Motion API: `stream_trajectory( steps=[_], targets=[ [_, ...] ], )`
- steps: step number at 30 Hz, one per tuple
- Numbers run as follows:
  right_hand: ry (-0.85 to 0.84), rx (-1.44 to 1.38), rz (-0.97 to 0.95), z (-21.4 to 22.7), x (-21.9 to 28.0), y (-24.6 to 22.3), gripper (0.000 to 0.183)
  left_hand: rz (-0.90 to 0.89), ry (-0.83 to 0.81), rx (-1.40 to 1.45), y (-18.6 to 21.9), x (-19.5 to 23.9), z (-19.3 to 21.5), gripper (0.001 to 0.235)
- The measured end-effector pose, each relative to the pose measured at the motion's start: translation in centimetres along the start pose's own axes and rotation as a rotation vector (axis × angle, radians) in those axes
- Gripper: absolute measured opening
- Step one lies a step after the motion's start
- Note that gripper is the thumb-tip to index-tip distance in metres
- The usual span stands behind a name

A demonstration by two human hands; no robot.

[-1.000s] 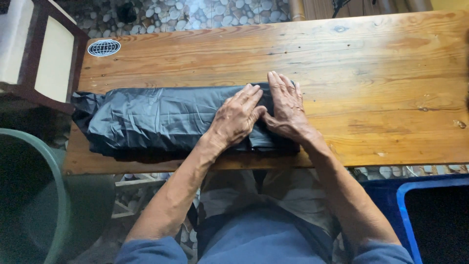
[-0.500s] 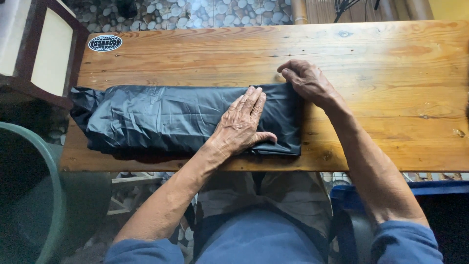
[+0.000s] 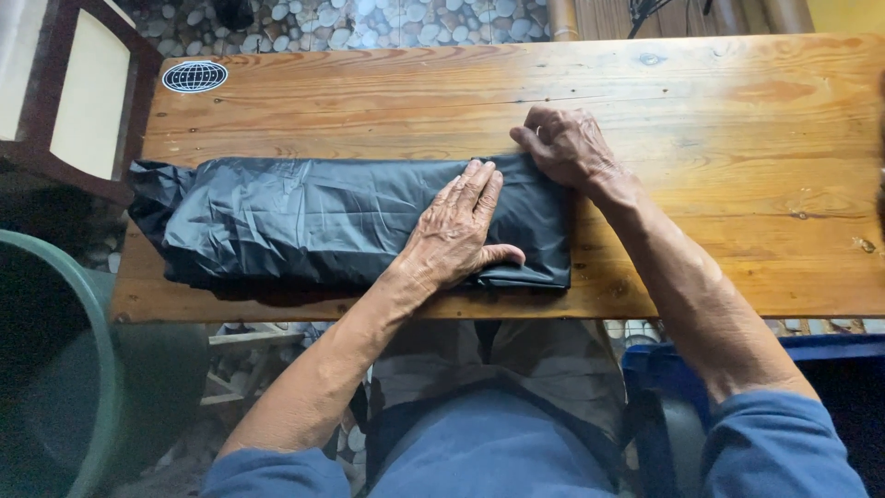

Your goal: The person folds a black fabric item on a wooden table, rolling it into a compact bundle. They then place the bundle into a black drawstring bag, pull the red drawstrings to close the bag, and tuck the excess fabric into the opening.

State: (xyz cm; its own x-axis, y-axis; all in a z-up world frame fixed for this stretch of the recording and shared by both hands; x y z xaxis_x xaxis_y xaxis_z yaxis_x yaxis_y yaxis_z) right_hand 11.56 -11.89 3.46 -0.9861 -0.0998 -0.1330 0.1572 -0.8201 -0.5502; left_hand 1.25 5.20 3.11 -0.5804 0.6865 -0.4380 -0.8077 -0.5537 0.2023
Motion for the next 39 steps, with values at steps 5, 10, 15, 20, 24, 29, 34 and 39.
stream_trajectory(
  steps=[5,10,15,20,24,29,34,39],
  targets=[
    [0.244,0.019,-0.005,3.8,0.8,1.3,0.04,-0.055,0.041,-0.067,0.2,0.2,0.0,0.113],
    [0.365,0.036,0.343,3.7,6.8,-5.1,0.018,0.039,0.016,0.046,-0.2,0.1,-0.3,0.114],
    [-0.017,0.247,0.083,-1.7,8.9,-7.5,0.052,0.056,0.066,0.102,-0.6,0.2,0.5,0.125],
    [0.002,0.29,0.077,-1.8,8.9,-8.3,0.055,0.177,0.127,0.38,-1.2,0.8,3.2,0.149],
    [-0.015,0.393,0.059,-2.7,8.7,-8.0,0.059,0.16,0.143,0.464,-1.3,0.7,3.5,0.156],
    [0.013,0.395,0.088,-2.5,8.8,-8.1,0.061,0.06,0.094,0.248,-0.9,0.5,1.7,0.141],
    [0.077,0.327,0.112,-1.9,11.1,-8.1,0.065,-0.017,0.049,0.09,-0.8,0.5,0.7,0.135],
    [-0.038,0.381,0.059,-1.9,15.2,-7.5,0.068,-0.049,0.012,-0.008,-1.4,0.4,0.1,0.094]
  ],
)
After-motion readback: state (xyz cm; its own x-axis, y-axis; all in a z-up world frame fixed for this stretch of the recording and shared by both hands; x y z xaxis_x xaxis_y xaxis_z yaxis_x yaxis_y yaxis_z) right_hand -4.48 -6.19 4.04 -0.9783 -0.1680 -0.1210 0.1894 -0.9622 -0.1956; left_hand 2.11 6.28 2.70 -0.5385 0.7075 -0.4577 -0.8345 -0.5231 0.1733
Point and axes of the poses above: each hand's wrist, its own x-axis away from the middle knuckle, its own z-axis out of the back of the hand, y = z × x, the point moved 8 cm from there along -x, towards the middle knuckle, and after that the axes turned 4 degrees about -z, right-handed, at the moved point
